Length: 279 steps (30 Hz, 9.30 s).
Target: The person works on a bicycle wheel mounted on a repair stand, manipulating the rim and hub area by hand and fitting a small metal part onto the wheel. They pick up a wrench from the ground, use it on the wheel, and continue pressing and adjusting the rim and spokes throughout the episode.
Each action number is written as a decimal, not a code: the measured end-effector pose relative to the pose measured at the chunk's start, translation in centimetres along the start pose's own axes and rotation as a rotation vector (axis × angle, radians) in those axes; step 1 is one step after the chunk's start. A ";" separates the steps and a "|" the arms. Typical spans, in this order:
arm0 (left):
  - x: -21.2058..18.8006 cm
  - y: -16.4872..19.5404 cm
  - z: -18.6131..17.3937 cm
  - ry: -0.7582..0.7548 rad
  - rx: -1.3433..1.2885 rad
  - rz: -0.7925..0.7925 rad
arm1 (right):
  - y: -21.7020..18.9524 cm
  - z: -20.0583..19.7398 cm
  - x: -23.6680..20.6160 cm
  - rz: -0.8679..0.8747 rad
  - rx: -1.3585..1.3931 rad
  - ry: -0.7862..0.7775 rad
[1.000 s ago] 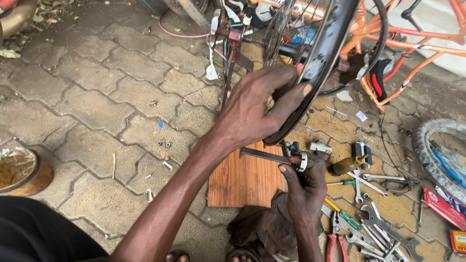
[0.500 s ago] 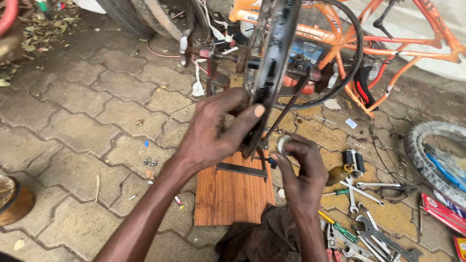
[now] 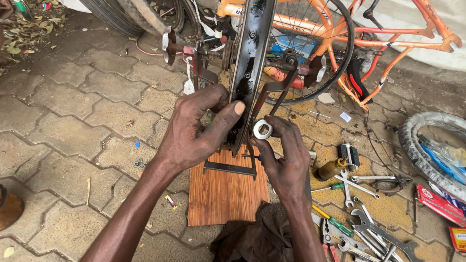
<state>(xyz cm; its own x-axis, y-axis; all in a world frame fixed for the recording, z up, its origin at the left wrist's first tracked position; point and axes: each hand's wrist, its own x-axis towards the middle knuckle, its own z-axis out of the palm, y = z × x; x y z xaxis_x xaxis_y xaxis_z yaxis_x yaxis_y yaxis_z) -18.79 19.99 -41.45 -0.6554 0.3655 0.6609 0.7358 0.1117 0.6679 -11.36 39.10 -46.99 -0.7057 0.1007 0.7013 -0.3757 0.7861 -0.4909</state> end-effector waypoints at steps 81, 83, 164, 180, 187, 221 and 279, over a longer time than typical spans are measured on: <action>-3.3 -1.5 7.3 0.270 0.115 0.069 | -0.3 2.9 16.1 -0.034 0.889 0.227; -3.3 -1.4 7.3 0.300 0.114 0.106 | -0.4 3.3 16.4 -0.182 0.570 0.391; 0.3 1.6 5.3 0.247 -0.074 -0.042 | 2.5 2.3 11.1 0.043 0.948 0.296; -1.7 0.5 6.1 0.254 -0.027 0.011 | 2.4 3.3 12.3 0.060 1.008 0.033; -1.5 0.8 6.1 0.294 -0.037 0.046 | 0.5 2.7 11.0 0.038 0.890 0.198; -0.7 1.6 4.8 0.292 -0.041 -0.006 | 1.4 0.2 9.9 0.081 1.001 0.128; -5.4 -6.2 5.0 0.065 -0.433 -0.405 | 5.4 0.6 -7.5 0.642 0.443 0.351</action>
<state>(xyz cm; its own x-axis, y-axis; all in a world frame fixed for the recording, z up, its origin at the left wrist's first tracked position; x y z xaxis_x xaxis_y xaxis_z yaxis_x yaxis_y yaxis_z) -18.93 21.91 -50.87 -0.8886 0.3138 0.3344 0.2971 -0.1615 0.9411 -8.44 42.21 -55.22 -0.6627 0.6853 0.3020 -0.2188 0.2085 -0.9532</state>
